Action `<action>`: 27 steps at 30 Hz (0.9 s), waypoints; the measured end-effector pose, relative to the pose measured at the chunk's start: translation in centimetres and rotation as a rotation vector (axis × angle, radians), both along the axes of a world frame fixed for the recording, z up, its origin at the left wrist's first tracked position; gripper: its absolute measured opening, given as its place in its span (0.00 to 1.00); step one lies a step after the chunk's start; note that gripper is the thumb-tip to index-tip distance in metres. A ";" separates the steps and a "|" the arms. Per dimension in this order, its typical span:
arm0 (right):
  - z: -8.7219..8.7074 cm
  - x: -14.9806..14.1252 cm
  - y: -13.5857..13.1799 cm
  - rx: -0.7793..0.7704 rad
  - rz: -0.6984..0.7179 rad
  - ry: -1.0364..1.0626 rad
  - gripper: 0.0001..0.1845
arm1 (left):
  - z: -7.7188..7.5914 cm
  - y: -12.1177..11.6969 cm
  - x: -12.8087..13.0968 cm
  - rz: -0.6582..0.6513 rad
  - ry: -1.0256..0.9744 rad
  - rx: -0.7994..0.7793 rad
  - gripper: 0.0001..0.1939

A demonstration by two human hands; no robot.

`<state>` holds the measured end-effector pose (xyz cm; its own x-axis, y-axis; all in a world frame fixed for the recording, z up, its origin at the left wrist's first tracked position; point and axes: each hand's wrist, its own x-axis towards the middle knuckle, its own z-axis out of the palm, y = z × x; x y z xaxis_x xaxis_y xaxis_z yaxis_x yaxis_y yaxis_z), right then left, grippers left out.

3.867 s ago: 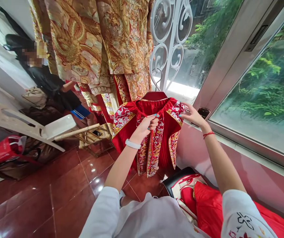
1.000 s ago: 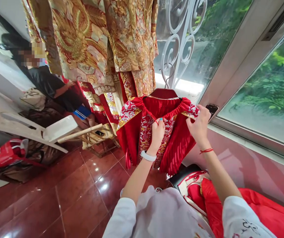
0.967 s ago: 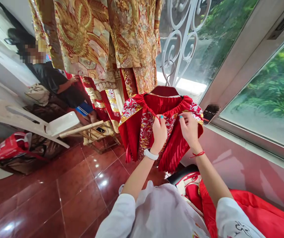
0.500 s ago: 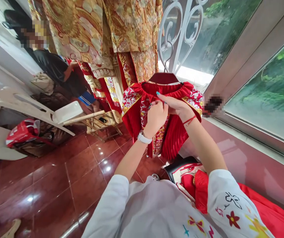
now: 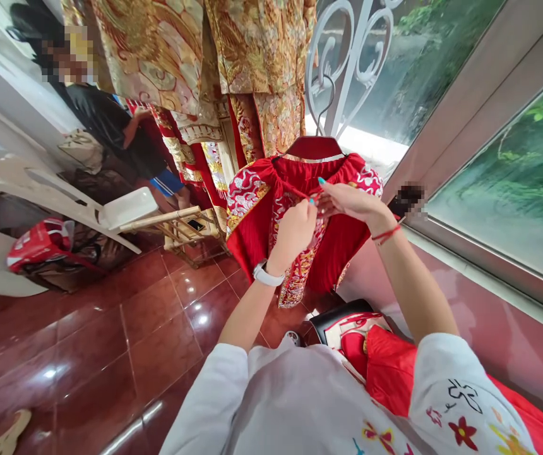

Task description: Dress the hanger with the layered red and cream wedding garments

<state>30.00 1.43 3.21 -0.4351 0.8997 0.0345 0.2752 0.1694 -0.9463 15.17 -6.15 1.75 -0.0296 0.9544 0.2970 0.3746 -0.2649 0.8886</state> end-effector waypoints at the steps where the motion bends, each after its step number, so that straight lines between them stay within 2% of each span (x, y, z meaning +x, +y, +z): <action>1: -0.6 0.4 -1.1 0.103 -0.047 -0.072 0.15 | -0.5 0.0 -0.3 0.012 0.014 -0.009 0.20; 4: -2.0 1.2 -3.5 0.585 -0.231 -0.303 0.11 | -1.0 0.3 -1.0 0.010 0.069 -0.004 0.20; 5: -2.3 1.3 -3.8 0.735 -0.248 -0.362 0.11 | -0.9 0.4 -1.1 -0.012 0.098 -0.009 0.20; 8: -3.0 1.6 -3.2 0.997 -0.103 -0.448 0.11 | -0.4 0.5 -1.3 -0.106 0.248 -0.061 0.19; 11: -3.3 2.0 -1.6 1.094 -0.013 -0.364 0.13 | -0.1 1.0 -1.3 -0.163 0.470 -0.061 0.16; 15: -3.7 1.6 -0.1 1.101 -0.101 -0.231 0.13 | 0.3 2.1 -1.4 -0.185 0.734 -0.053 0.15; 17: -3.9 0.9 0.1 1.109 -0.105 -0.261 0.15 | 0.9 2.5 -1.6 -0.225 0.805 -0.088 0.16; 19: -4.3 0.1 0.2 1.145 -0.065 -0.384 0.18 | 1.8 2.7 -2.1 -0.315 0.790 -0.142 0.17; 23: -5.2 -0.9 0.2 1.235 -0.058 -0.574 0.21 | 3.4 2.5 -3.3 -0.571 0.613 -0.327 0.14; 27: -5.9 -1.2 0.5 1.300 -0.114 -0.586 0.18 | 3.2 3.0 -3.9 -0.738 0.514 -0.342 0.13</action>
<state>28.78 1.92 -2.69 -0.6034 0.3992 0.6904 0.6360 0.7632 0.1146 11.30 -3.15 4.98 0.6694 0.7178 -0.1917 0.5825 -0.3470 0.7351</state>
